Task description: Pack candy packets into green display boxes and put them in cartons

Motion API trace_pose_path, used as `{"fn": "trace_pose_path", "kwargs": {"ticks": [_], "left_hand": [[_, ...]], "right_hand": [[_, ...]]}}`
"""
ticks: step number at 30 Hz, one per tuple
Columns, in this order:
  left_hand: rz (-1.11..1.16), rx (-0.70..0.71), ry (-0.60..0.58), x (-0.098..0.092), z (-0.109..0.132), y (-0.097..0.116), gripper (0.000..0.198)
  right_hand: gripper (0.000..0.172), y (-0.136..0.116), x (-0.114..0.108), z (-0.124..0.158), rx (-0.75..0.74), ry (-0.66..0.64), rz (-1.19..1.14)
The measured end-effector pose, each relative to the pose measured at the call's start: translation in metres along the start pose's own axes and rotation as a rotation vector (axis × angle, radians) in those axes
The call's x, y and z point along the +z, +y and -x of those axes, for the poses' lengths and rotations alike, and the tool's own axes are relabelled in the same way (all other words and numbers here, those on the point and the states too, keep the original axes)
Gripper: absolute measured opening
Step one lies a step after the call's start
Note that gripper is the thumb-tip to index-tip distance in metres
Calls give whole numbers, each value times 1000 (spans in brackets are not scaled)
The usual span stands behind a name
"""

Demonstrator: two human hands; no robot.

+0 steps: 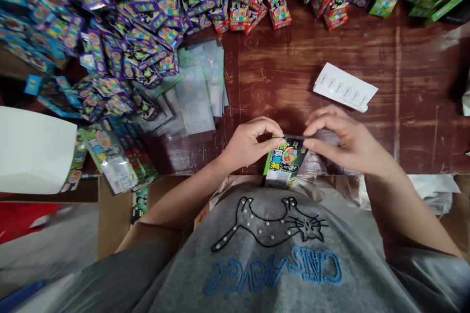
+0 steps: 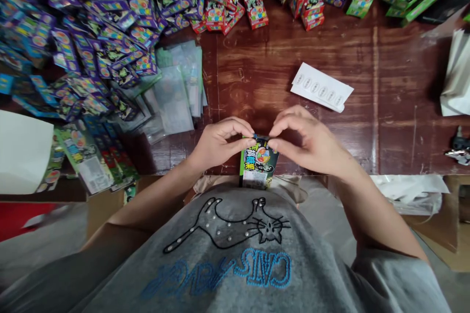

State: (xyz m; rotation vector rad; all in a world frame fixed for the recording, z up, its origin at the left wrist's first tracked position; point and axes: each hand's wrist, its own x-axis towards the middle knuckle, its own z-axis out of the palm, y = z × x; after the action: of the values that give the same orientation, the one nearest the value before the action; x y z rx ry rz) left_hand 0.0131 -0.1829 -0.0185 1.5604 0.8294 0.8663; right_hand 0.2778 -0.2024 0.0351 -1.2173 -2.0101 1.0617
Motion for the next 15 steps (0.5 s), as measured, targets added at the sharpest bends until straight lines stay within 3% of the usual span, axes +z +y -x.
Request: {"fn": "trace_pose_path", "kwargs": {"ticks": [3,7,11,13,15], "left_hand": [[-10,-1,2,-1,-1,3,14],[-21,9,38,-5,1,1,10],[-47,44,86,-4,13,1,8],[-40,74,145,-12,21,4,11],[-39,61,279,-38,35,12,13]], "right_hand": [[11,-6,5,-14,7,-97,92],[16,-6,21,-16,-9,20,230],[9,-6,29,-17,-122,1,292],[18,-3,33,-31,-147,-79,295],[33,-3,41,-56,-166,-154,245]]}}
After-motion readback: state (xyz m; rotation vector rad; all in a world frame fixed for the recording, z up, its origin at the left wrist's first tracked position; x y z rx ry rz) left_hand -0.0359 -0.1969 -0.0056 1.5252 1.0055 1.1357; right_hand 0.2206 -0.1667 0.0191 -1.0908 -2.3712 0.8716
